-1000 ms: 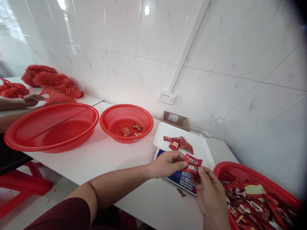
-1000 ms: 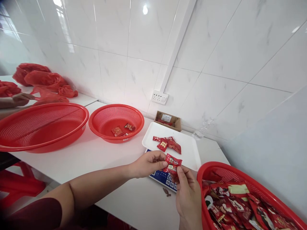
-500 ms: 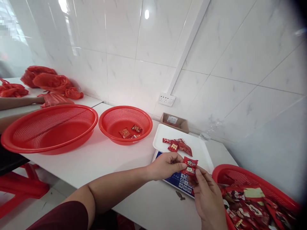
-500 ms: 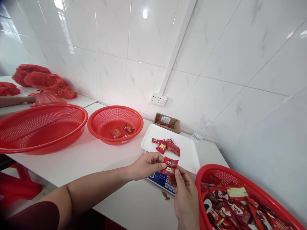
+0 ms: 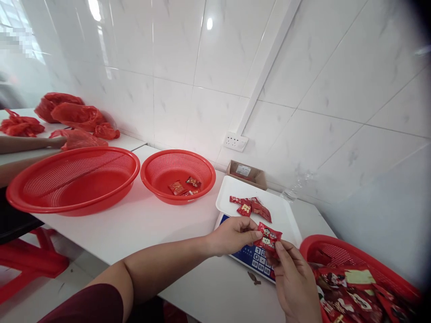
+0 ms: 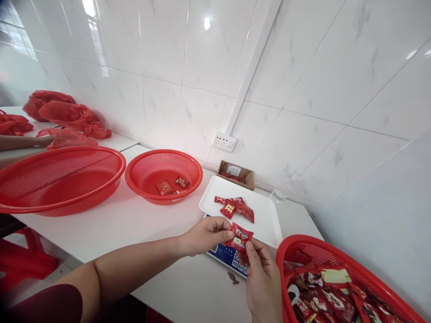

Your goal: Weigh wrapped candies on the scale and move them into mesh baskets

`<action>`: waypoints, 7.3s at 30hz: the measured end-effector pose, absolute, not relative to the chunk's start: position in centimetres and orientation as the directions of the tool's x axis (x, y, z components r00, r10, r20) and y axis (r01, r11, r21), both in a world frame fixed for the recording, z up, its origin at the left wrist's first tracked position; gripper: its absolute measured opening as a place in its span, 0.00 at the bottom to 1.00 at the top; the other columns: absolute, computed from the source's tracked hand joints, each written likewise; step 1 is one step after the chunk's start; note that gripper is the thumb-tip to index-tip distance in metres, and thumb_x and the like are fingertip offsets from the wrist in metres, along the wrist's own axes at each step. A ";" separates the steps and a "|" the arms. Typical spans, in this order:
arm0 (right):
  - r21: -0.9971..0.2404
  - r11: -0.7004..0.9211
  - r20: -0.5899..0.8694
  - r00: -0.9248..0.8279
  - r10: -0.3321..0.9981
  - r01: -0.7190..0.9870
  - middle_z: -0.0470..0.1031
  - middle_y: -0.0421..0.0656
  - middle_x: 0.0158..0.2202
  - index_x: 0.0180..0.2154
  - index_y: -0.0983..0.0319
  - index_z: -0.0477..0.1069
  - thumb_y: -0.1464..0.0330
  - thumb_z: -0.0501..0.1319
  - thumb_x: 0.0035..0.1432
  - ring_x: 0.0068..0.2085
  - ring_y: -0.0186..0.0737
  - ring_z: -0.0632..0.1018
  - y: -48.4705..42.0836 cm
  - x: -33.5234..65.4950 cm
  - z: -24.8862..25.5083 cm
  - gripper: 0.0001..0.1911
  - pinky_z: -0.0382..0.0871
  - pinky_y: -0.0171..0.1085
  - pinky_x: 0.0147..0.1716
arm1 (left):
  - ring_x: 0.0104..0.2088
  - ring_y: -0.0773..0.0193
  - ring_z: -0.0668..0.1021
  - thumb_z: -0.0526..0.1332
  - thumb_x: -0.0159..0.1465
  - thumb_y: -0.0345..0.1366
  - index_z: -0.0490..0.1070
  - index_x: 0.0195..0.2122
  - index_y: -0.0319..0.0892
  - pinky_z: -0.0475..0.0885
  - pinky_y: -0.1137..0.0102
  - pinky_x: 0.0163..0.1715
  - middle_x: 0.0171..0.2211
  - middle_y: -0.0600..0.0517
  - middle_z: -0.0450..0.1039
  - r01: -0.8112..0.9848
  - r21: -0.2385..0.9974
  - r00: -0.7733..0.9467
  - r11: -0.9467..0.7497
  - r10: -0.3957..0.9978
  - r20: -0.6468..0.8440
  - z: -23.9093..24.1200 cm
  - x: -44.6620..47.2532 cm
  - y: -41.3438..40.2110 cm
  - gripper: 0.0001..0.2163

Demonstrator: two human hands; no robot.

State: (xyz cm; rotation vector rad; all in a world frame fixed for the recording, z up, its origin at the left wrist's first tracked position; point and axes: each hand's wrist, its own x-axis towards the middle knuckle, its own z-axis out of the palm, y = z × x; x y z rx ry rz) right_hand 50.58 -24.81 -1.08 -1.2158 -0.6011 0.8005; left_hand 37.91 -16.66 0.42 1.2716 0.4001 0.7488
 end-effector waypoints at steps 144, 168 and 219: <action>-0.991 0.078 0.006 0.564 0.826 -0.104 0.74 0.39 0.26 0.33 0.60 0.73 0.54 0.68 0.43 0.25 0.38 0.71 -25.1 50.6 -1.8 0.19 0.66 0.36 0.24 | 0.25 0.71 0.62 0.61 0.56 0.48 0.61 0.25 0.39 0.58 0.74 0.26 0.23 0.58 0.60 -0.237 0.972 0.734 0.000 0.655 0.179 -0.2 37.3 -16.6 0.17; -0.969 0.092 -0.053 0.558 0.828 -0.228 0.75 0.39 0.25 0.30 0.60 0.71 0.55 0.69 0.42 0.27 0.39 0.74 -25.3 50.1 -1.4 0.17 0.69 0.37 0.25 | 0.26 0.70 0.64 0.60 0.56 0.51 0.64 0.28 0.39 0.60 0.74 0.28 0.24 0.56 0.62 -0.260 0.966 0.690 0.000 0.699 0.186 -0.5 37.4 -17.0 0.18; -0.969 0.175 0.052 0.547 0.836 -0.175 0.71 0.38 0.24 0.28 0.59 0.71 0.55 0.68 0.44 0.25 0.35 0.69 -25.0 50.3 -1.5 0.16 0.65 0.33 0.24 | 0.27 0.69 0.63 0.57 0.59 0.52 0.60 0.24 0.40 0.61 0.73 0.27 0.23 0.57 0.58 -0.176 0.968 0.746 -0.180 0.617 0.251 0.6 37.1 -17.4 0.19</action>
